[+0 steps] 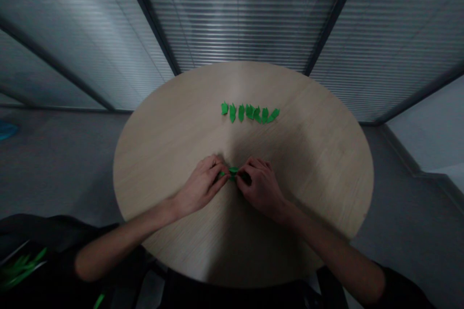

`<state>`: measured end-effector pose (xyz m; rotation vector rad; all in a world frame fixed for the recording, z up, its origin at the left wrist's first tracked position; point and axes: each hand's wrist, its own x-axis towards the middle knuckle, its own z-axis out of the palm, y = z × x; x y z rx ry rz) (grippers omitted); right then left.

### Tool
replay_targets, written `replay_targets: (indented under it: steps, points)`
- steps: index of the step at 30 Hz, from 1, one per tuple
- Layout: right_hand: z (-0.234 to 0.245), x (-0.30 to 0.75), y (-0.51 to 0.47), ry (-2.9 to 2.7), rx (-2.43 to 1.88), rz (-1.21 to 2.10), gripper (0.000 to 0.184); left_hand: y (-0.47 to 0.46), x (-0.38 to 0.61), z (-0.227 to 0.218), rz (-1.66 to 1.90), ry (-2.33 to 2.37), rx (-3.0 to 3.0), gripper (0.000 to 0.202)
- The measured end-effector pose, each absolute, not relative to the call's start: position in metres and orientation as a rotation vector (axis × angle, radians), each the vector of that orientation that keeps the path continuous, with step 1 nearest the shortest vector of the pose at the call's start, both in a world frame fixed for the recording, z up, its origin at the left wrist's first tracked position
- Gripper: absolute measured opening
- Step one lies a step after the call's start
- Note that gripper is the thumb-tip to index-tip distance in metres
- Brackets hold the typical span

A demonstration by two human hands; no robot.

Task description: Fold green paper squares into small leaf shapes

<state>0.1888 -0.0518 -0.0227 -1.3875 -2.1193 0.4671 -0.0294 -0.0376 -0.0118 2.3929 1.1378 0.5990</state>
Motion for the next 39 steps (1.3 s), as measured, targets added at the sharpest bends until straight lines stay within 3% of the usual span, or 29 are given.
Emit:
replay_targets:
  steps: [39]
  points:
    - [-0.0155, 0.1808, -0.0438, -2.03, -1.557, 0.634, 0.015, -0.0378, -0.025, -0.0139, 0.681, 1.211, 2.232, 0.007]
